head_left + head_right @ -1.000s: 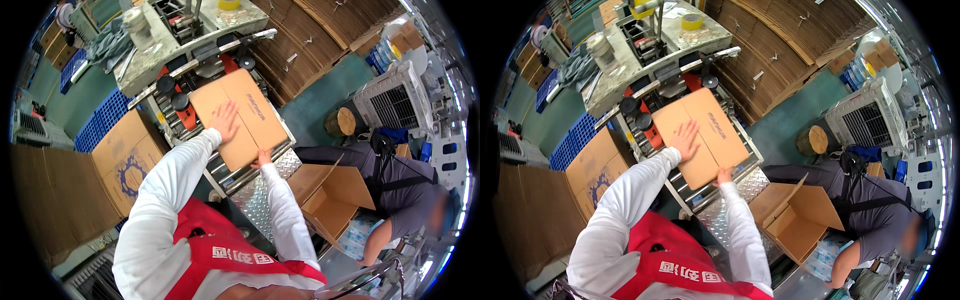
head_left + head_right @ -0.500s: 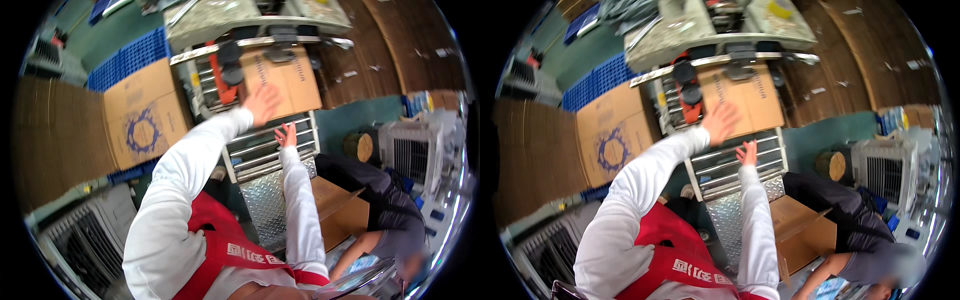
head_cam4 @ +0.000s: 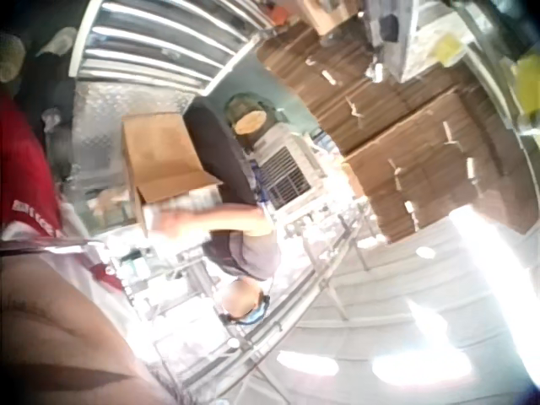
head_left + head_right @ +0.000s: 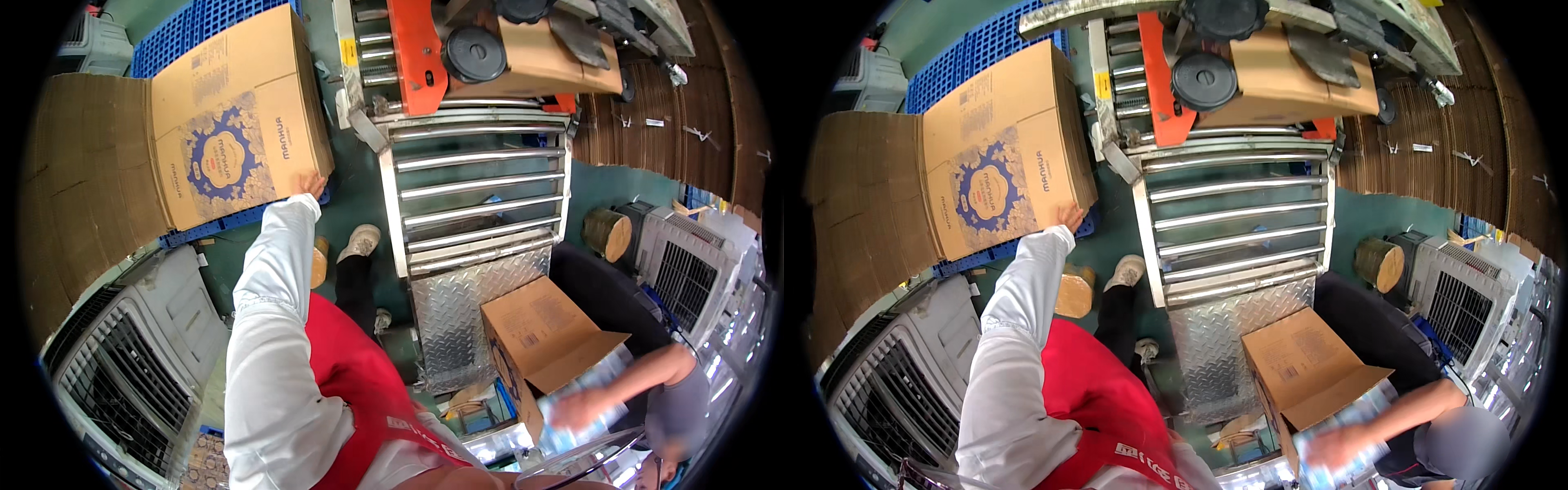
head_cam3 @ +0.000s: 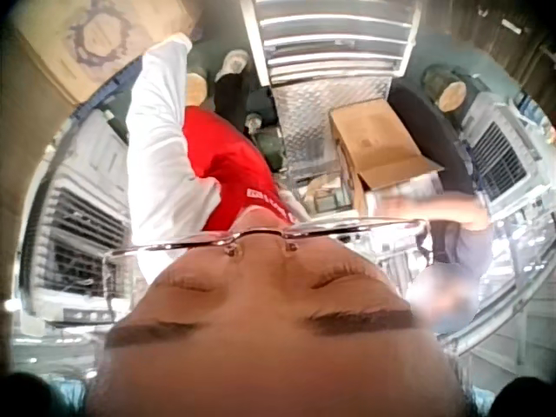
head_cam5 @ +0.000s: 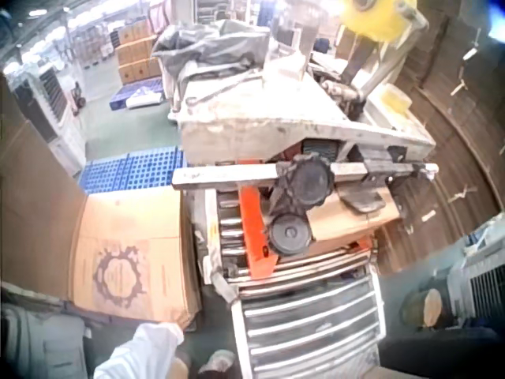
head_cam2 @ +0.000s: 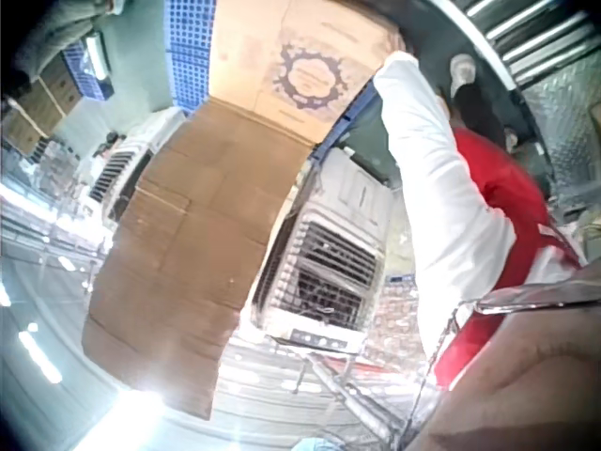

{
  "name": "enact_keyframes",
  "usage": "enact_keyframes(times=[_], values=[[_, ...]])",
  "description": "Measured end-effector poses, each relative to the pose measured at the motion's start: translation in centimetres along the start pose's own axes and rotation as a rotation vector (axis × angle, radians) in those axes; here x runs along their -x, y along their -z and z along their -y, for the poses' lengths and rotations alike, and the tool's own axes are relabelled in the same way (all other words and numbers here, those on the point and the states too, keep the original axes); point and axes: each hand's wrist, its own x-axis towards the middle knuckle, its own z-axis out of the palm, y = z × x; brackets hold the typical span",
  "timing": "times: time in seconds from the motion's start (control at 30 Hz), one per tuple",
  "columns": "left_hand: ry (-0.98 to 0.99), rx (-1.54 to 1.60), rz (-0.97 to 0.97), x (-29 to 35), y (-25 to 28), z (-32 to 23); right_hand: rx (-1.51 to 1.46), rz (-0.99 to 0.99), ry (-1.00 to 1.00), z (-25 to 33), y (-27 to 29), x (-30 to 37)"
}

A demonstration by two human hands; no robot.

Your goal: The person places plastic-wrapped items into cardboard boxes and moves the filled boxes onto a roller conveyor.

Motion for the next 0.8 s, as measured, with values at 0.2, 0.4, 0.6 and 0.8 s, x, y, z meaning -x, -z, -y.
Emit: enact_keyframes(times=[0.2,0.4,0.6,0.8], values=[[-0.157,-0.206,0.07,5.5,4.6,2.3,-0.222,-0.13,0.123,2.8,-3.6,0.5],[-0.02,-0.016,-0.136,12.8,4.8,4.1,-0.346,-0.211,0.225,-0.7,-2.9,-0.2],[0.548,0.609,-0.79,19.3,7.1,11.0,-0.447,-0.342,0.299,-0.9,-5.8,-0.7],[0.192,0.781,-0.44,30.0,6.5,11.7,0.451,-0.344,0.417,3.2,-2.0,-3.4]])
